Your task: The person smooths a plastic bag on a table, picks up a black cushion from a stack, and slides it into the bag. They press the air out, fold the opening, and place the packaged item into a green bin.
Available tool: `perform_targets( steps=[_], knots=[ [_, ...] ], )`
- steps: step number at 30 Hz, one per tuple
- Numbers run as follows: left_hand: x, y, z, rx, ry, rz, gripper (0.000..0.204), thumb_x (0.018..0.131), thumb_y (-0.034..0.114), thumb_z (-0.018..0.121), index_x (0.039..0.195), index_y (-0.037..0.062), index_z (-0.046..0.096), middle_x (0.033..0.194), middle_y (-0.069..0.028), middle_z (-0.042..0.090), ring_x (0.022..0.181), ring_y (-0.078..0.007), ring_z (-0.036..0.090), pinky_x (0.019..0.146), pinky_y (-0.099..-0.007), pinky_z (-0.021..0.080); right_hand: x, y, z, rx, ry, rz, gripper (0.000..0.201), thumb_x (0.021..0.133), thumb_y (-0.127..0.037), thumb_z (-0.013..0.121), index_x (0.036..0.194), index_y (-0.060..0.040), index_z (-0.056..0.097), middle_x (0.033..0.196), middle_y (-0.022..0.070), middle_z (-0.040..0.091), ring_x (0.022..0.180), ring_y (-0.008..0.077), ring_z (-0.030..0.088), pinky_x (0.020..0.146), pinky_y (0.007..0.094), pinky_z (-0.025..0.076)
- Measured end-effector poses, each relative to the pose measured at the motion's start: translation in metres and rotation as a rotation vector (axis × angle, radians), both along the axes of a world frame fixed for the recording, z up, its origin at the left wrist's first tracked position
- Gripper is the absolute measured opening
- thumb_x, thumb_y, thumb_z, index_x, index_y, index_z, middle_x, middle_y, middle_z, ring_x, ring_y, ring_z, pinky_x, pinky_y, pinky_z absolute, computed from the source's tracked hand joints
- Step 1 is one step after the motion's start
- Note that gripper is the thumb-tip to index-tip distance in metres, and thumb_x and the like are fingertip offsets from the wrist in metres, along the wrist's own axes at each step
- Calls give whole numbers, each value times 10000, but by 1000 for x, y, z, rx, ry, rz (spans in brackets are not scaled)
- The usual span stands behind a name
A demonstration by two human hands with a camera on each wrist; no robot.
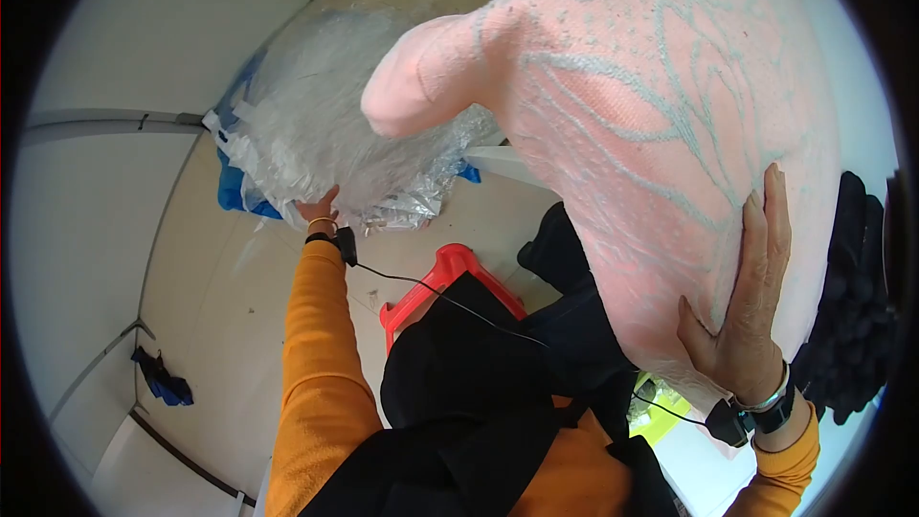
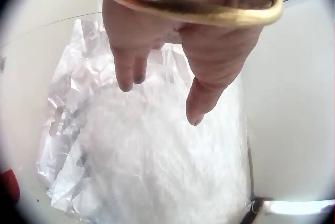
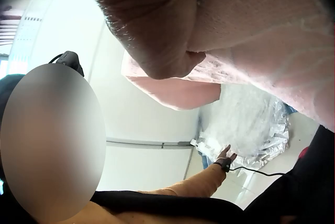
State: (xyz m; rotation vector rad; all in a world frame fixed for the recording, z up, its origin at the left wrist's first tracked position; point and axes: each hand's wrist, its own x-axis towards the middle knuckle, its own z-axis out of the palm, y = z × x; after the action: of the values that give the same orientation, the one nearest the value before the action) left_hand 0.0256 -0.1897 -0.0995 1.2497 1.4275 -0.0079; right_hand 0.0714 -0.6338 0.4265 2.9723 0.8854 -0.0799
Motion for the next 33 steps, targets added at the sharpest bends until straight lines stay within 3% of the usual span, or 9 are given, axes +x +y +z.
perform_targets(
  steps=[5, 8, 9, 12, 16, 24, 28, 30, 33],
  knots=[
    [-6, 34, -34, -140, -129, 39, 1068, 665, 163, 844, 1486, 155, 162, 1368, -197, 411, 1212, -301, 451, 815, -437, 484, 1, 0, -1, 22, -19, 5, 954, 627, -95, 677, 1461, -35, 217, 1486, 337, 162, 1382, 499, 206, 1081, 588, 227],
    [-23, 83, -107, -902, -426, 49, 915, 690, 197, 825, 1433, 85, 303, 1247, -203, 515, 1086, -282, 549, 793, -407, 503, 2, 2, -1, 33, -18, -1, 951, 623, -102, 687, 1454, -29, 231, 1481, 341, 169, 1379, 501, 212, 1077, 590, 231],
    [-22, 69, -102, -912, -421, 48, 915, 690, 197, 825, 1433, 85, 303, 1247, -203, 515, 1086, -282, 549, 793, -407, 503, 2, 2, -1, 38, -14, 1, 950, 618, -104, 689, 1451, -27, 239, 1480, 342, 173, 1378, 501, 214, 1077, 590, 232],
    [-6, 10, -48, 185, 82, -235, 703, 692, 226, 823, 1249, -31, 479, 1017, -174, 627, 804, -237, 631, 662, -345, 535, 2, 2, -2, 59, -6, 2, 946, 607, -103, 689, 1443, -21, 256, 1476, 344, 178, 1377, 503, 216, 1078, 592, 225],
    [-5, -6, -15, 68, 56, -459, 530, 693, 250, 823, 1028, -62, 556, 733, -94, 619, 545, -175, 569, 513, -296, 513, 4, 0, -3, 94, -22, 18, 941, 586, -94, 679, 1434, -13, 278, 1475, 342, 181, 1377, 503, 212, 1086, 599, 198],
    [43, -29, 94, -217, -189, -448, 325, 731, 231, 802, 857, 32, 579, 597, -16, 495, 468, -132, 487, 457, -299, 481, -6, -6, -6, 160, -29, -44, 925, 594, -103, 647, 1441, -28, 284, 1504, 296, 156, 1409, 464, 150, 1103, 608, 121],
    [111, 15, 170, -150, -469, -402, 269, 768, 230, 770, 842, 55, 579, 607, -5, 492, 477, -127, 480, 447, -302, 443, -8, -11, -14, 211, -89, -18, 922, 621, -131, 664, 1453, -49, 273, 1514, 270, 145, 1425, 439, 124, 1103, 606, 128],
    [159, 44, 188, 152, -749, -522, 229, 786, 236, 743, 792, 73, 582, 621, 1, 494, 502, -114, 478, 462, -290, 403, -9, -17, -23, 232, -139, 3, 930, 634, -159, 685, 1458, -57, 265, 1514, 262, 147, 1423, 438, 128, 1102, 606, 130],
    [180, -24, 357, 62, -961, -349, 227, 782, 243, 732, 719, 82, 585, 632, 34, 484, 528, -81, 437, 482, -256, 352, -8, -20, -33, 338, -161, 17, 855, 667, -238, 720, 1413, -47, 348, 1491, 261, 207, 1407, 430, 175, 1090, 619, 145]
  ],
)
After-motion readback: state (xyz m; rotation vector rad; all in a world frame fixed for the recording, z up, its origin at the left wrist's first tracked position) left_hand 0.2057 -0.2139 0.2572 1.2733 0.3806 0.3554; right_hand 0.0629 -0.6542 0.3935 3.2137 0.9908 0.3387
